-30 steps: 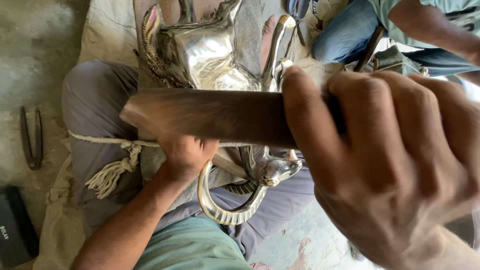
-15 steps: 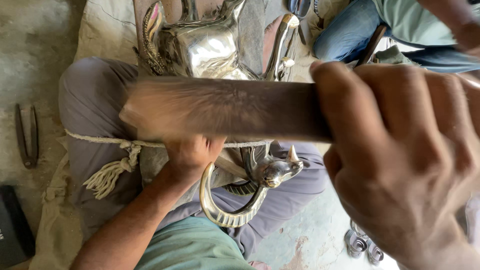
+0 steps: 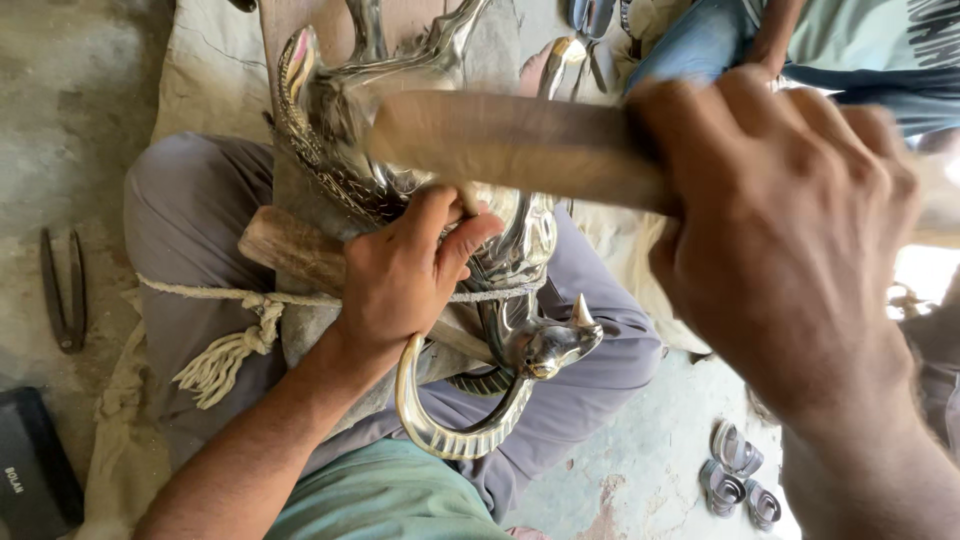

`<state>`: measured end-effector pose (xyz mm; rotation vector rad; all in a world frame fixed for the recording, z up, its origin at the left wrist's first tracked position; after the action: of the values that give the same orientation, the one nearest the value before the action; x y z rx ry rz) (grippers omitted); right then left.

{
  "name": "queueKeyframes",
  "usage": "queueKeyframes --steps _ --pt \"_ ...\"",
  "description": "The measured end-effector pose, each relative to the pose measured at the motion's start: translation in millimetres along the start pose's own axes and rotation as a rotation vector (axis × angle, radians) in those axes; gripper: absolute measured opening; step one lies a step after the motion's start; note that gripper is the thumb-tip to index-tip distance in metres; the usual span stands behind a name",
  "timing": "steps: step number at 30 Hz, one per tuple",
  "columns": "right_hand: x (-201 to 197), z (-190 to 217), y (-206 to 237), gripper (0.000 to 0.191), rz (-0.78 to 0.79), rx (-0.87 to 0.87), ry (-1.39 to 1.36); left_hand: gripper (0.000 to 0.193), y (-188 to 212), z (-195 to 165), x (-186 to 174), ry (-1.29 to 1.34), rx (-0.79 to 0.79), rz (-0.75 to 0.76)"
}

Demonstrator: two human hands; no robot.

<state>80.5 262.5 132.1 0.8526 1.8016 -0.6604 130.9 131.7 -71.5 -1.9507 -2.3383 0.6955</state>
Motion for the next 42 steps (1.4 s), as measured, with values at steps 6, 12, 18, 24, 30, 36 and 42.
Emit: queueKeyframes --steps 6,12,18,24,30,36,42 --pt "-6 -21 8 0.037 -0.081 0.073 -0.247 0.026 -15 -18 -15 -0.094 0.204 0.090" --pt "29 -36 111 0.034 -0.310 0.545 -0.763 0.024 -39 -37 -49 -0.034 0.315 0.184" --pt "137 1 226 0.029 -0.246 1.287 -1.313 0.031 -55 -43 -15 0.107 -0.011 0.540" --pt "165 29 279 0.028 -0.200 1.424 -1.319 0.039 -71 -47 35 -0.145 0.351 0.815" --pt "152 36 282 0.033 -0.415 1.424 -1.351 0.046 -75 -49 44 -0.134 0.494 0.936" --pt "133 30 265 0.032 -0.562 1.257 -1.388 0.030 -76 -56 52 -0.131 0.565 1.087" --pt "108 20 234 0.031 -0.391 1.092 -0.941 0.034 -73 -58 55 -0.233 0.603 1.129"
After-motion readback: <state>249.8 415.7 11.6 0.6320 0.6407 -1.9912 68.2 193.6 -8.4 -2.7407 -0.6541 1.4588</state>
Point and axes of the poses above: each hand's wrist, its own y-axis away from the middle knuckle, its own x-axis out of the palm, z = x × y, the point moved 3 cm from there along -y, towards the middle knuckle, and after that the axes turned 8 degrees about -y, right-handed, at the moved point
